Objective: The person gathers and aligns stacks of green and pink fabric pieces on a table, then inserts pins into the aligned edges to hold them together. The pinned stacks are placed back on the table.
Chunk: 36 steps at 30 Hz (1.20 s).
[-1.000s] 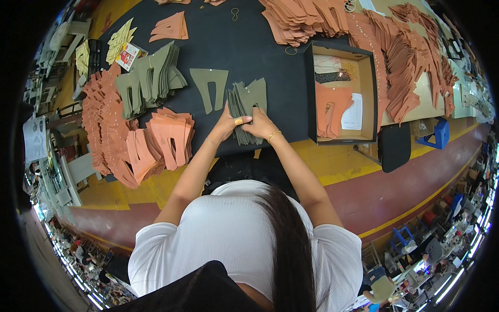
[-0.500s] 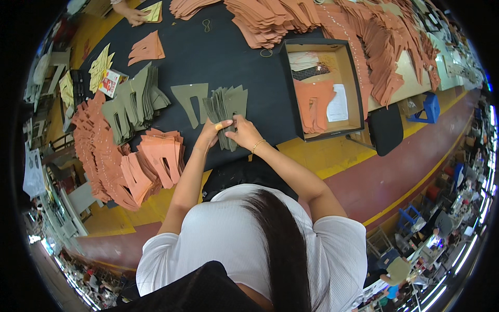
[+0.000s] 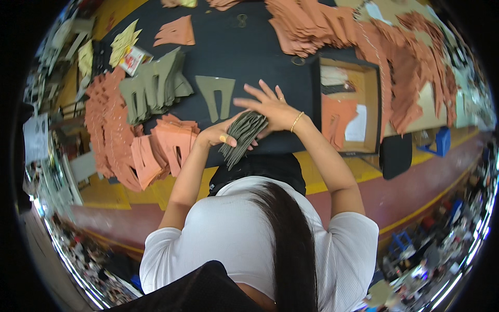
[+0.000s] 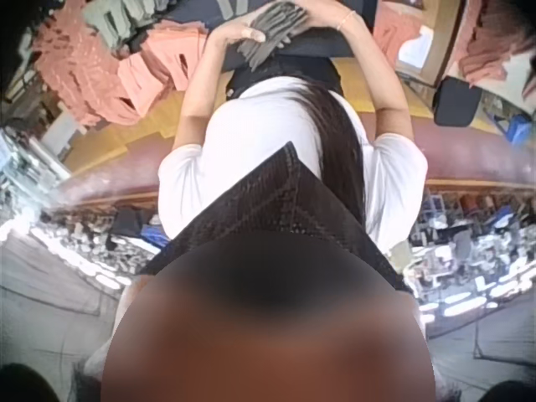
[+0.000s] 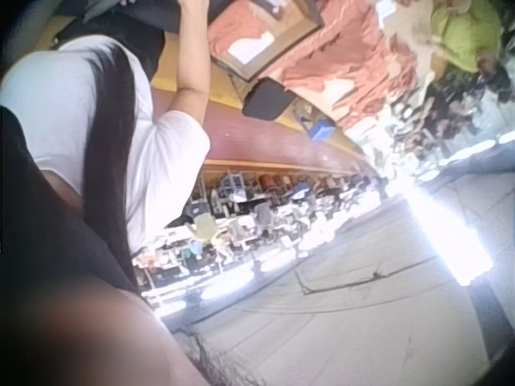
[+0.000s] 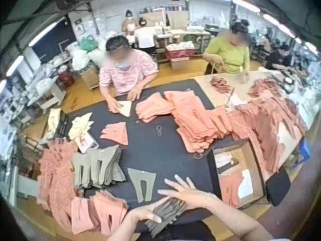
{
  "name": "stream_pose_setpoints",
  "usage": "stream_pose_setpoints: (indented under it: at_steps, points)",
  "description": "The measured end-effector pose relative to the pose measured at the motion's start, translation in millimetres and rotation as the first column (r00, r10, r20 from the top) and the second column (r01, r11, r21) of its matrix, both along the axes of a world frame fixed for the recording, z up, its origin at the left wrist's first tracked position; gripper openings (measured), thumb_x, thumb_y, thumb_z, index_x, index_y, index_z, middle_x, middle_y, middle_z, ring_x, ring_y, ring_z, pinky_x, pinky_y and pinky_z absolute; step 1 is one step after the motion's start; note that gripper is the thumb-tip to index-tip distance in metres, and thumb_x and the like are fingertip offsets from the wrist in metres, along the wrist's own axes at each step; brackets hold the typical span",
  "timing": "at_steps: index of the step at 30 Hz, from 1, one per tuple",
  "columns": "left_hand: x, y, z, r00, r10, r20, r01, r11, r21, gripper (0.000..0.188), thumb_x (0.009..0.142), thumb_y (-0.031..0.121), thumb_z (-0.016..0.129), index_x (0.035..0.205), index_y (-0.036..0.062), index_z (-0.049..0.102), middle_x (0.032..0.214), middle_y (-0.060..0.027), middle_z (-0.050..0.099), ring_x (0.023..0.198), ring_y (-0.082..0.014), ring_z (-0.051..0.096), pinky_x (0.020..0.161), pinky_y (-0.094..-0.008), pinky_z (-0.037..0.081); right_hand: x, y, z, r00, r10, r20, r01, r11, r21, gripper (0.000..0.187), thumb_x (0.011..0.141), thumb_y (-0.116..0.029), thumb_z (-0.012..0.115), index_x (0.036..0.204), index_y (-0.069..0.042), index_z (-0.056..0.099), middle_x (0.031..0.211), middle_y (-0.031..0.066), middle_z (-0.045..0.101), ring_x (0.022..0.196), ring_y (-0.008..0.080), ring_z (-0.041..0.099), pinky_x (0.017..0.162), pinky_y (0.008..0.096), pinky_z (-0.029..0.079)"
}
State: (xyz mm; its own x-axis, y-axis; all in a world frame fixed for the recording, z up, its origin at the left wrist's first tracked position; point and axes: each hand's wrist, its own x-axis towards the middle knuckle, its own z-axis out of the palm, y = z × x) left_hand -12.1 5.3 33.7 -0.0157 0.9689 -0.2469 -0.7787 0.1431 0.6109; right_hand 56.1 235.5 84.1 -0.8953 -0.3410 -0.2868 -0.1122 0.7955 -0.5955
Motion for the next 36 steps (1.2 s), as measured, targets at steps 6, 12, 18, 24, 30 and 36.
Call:
stream_pose_setpoints:
  at_steps: [6,12,18,24,30,36]
  points:
    - [-16,-32,12,0.985,0.159,0.068,-0.158,0.987,-0.03,0.114,0.062,0.032,0.09,0.15,0.0041,0.023,0.115,-0.0201,0.06,0.09,-0.0288,0.067,0.083,-0.0423,0.057,-50,-9,-22,0.954,0.284,0.092,-0.232,0.9,-0.368,0.09,0.064,-0.056,0.081,0.14,-0.023,0.048,0.153,0.0127,0.034,0.146,0.0406,0.016,0.114,0.0625,0.014]
    - [-10,-84,48,0.856,0.464,-0.227,-0.512,0.818,-0.261,0.124,0.049,0.018,0.091,0.152,0.0051,0.022,0.123,-0.0137,0.055,0.09,-0.0284,0.067,0.079,-0.0429,0.058,-141,-40,-116,0.834,-0.551,0.037,0.55,0.835,0.029,0.081,0.067,-0.048,0.081,0.131,-0.01,0.05,0.122,0.0167,0.053,0.117,0.0353,0.052,0.092,0.0499,0.048]
    - [12,-122,34,0.724,0.674,-0.149,-0.679,0.657,-0.326,0.076,0.077,0.031,0.075,0.132,-0.009,0.042,0.108,-0.0283,0.063,0.092,-0.0371,0.068,0.087,-0.0511,0.057,-131,-102,-151,0.83,-0.55,-0.096,0.557,0.802,0.215,0.052,0.072,-0.027,0.08,0.117,-0.011,0.058,0.116,0.0089,0.058,0.113,0.0317,0.053,0.086,0.0478,0.049]
    - [10,-117,10,0.661,0.746,0.085,-0.727,0.664,-0.178,0.079,0.079,0.052,0.073,0.126,-0.007,0.05,0.107,-0.0264,0.065,0.086,-0.0356,0.069,0.079,-0.0445,0.06,-93,-26,-74,0.847,-0.53,-0.052,0.455,0.771,-0.445,0.027,0.084,-0.019,0.071,0.108,-0.008,0.063,0.1,0.0133,0.07,0.095,0.0339,0.066,0.083,0.0409,0.051]
    - [5,-78,19,0.802,0.592,-0.08,-0.594,0.777,-0.209,0.074,0.075,0.034,0.076,0.126,-0.0132,0.049,0.116,-0.0243,0.062,0.102,-0.0334,0.065,0.091,-0.0421,0.055,45,128,64,0.842,-0.539,-0.018,0.41,0.66,-0.63,0.025,0.095,-0.024,0.062,0.108,-0.003,0.066,0.097,0.0033,0.068,0.09,0.0123,0.062,0.083,0.0288,0.05]
    - [12,-42,27,0.879,0.477,0.02,-0.469,0.87,-0.153,0.07,0.077,0.028,0.072,0.127,-0.0138,0.046,0.11,-0.0279,0.064,0.097,-0.0367,0.068,0.089,-0.0449,0.056,144,202,49,0.639,-0.74,0.211,0.733,0.501,-0.459,0.023,0.092,-0.02,0.066,0.106,-0.001,0.065,0.096,0.0008,0.063,0.09,0.0095,0.055,0.081,0.0253,0.045]
